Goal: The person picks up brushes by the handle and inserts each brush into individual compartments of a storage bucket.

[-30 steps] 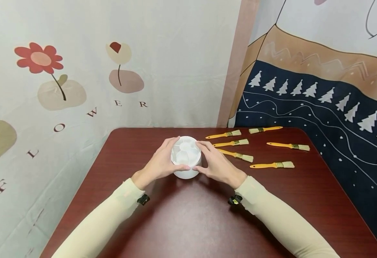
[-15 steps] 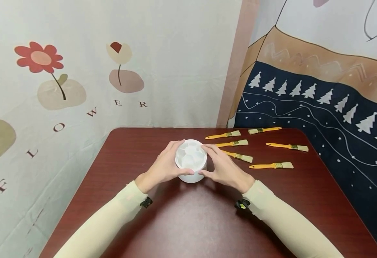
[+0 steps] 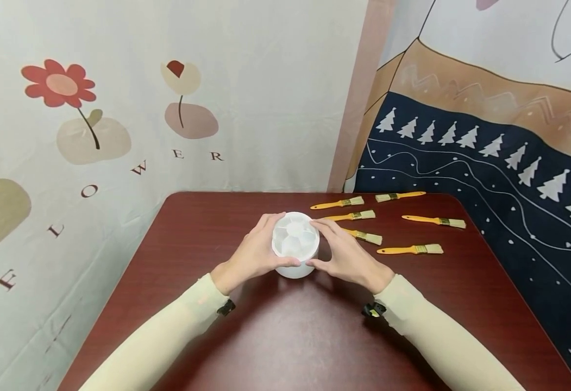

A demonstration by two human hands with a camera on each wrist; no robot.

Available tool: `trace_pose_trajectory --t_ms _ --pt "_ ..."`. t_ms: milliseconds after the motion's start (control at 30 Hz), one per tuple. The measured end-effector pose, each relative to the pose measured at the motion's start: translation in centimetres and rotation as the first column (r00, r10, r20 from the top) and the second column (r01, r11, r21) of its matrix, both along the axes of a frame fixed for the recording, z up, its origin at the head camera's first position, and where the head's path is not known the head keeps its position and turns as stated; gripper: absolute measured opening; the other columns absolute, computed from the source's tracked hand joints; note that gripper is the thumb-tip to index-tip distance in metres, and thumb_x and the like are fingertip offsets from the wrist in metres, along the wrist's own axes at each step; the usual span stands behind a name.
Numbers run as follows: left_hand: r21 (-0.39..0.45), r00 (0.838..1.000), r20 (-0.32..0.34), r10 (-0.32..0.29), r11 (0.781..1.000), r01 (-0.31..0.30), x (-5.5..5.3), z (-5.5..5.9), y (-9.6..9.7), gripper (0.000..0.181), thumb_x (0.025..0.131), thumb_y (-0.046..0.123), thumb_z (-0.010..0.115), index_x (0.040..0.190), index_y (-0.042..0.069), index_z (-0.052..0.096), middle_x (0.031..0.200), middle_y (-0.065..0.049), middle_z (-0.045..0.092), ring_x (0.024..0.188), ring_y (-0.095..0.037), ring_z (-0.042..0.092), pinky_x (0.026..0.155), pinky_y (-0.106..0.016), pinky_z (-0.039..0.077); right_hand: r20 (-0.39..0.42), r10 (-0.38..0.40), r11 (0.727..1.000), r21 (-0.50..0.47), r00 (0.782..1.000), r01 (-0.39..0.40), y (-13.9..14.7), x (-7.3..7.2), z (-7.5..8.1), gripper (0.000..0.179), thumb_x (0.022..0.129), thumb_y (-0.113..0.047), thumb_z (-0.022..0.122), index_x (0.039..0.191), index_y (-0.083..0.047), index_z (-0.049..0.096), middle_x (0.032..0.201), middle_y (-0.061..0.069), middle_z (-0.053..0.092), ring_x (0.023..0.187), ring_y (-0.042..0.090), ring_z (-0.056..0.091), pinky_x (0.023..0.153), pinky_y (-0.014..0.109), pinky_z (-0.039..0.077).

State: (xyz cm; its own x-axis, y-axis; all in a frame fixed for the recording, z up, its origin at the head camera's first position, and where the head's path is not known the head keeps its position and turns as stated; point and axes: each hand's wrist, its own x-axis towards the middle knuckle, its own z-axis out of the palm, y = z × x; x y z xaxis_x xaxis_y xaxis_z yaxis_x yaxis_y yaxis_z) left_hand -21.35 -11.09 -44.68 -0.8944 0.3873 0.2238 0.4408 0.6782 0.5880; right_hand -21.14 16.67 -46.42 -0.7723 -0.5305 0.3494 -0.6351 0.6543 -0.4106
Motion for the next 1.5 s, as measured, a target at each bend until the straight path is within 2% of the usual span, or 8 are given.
trace_pose_trajectory --t_ms 600,1167,1333,1500 --pt "0.003 1.0 0.004 -0.02 1.0 0.02 0.5 -0.6 1.2 0.122 0.079 0.051 0.109 0.176 0.011 0.044 0.167 -0.011 0.057 0.141 -0.036 0.071 0.114 -0.058 0.064 -0.018 0.017 1.0 0.0 1.0 -0.017 1.5 0.6 -0.2 0.1 0.091 -0.036 0.104 0.169 0.002 0.053 0.165 0.02 0.063 0.147 0.037 0.069 0.123 0.057 0.061" --pt "-0.017 1.0 0.006 -0.014 1.0 0.014 0.7 -0.2 1.0 0.123 0.08 0.051 0.108 0.176 0.011 0.043 0.168 -0.011 0.056 0.143 -0.035 0.07 0.114 -0.057 0.063 -0.027 0.024 0.998 0.054 0.999 -0.023 2.0 0.5 0.2 0.098 0.092 -0.036 0.103 0.17 -0.002 0.054 0.168 0.017 0.061 0.148 0.036 0.069 0.122 0.056 0.061" --pt "-0.009 1.0 0.006 -0.012 1.0 0.012 0.7 -0.2 1.0 0.123 0.08 0.051 0.108 0.177 0.011 0.043 0.169 -0.011 0.056 0.145 -0.035 0.069 0.115 -0.058 0.063 0.005 0.028 0.999 0.043 1.0 -0.028 2.5 0.3 0.5 0.101 0.095 -0.033 0.1 0.176 -0.009 0.046 0.171 0.014 0.06 0.153 0.034 0.066 0.124 0.057 0.06" --pt "-0.006 1.0 -0.001 -0.013 1.0 0.013 0.8 -0.2 1.0 0.124 0.08 0.051 0.108 0.178 0.012 0.042 0.17 -0.011 0.055 0.146 -0.034 0.069 0.116 -0.058 0.063 0.056 -0.023 0.999 0.049 0.998 0.02 3.3 0.1 0.5 0.096 0.101 -0.03 0.092 0.18 -0.014 0.041 0.177 0.013 0.056 0.158 0.036 0.062 0.127 0.063 0.057"
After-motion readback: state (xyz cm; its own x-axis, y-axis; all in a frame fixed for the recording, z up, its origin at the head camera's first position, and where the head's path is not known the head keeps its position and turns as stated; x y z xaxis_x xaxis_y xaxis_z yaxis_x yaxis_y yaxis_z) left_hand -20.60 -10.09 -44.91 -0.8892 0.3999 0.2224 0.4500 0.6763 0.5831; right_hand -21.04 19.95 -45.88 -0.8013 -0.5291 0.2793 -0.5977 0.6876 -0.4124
